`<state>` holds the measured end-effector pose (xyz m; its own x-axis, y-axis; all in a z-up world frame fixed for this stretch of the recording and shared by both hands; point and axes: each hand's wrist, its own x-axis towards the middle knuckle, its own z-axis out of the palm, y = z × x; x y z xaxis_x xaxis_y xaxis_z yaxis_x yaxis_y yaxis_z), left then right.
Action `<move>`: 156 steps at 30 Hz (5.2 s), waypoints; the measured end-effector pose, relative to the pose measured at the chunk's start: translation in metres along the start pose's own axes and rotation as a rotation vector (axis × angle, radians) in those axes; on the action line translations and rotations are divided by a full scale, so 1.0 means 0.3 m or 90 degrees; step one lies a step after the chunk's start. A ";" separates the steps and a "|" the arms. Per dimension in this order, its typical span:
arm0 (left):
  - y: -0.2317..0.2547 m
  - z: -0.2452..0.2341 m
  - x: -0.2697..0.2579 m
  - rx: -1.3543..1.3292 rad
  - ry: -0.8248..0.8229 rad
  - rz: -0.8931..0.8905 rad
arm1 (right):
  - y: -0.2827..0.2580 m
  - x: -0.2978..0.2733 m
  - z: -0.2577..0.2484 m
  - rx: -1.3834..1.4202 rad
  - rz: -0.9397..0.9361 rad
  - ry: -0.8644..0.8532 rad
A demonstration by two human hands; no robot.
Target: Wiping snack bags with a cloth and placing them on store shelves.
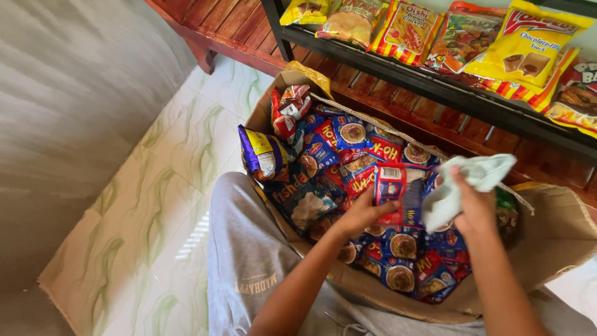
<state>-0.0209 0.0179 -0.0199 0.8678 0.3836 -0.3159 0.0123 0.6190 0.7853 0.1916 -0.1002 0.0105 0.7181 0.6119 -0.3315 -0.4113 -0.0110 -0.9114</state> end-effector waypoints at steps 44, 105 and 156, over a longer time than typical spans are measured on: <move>0.188 -0.018 -0.118 0.758 -0.080 0.084 | 0.215 -0.049 0.102 -0.240 -0.112 -0.186; 0.112 -0.067 0.057 0.559 0.504 0.484 | 0.073 -0.062 0.101 -0.366 -0.220 -0.238; -0.116 -0.543 -0.113 0.763 -0.019 0.113 | -0.013 -0.099 0.764 -0.591 -0.623 -0.321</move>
<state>-0.1318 0.0950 -0.1233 0.9149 0.3732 -0.1536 0.3304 -0.4741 0.8161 0.0431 0.0629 0.0797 0.1403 0.8822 0.4495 0.7704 0.1880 -0.6093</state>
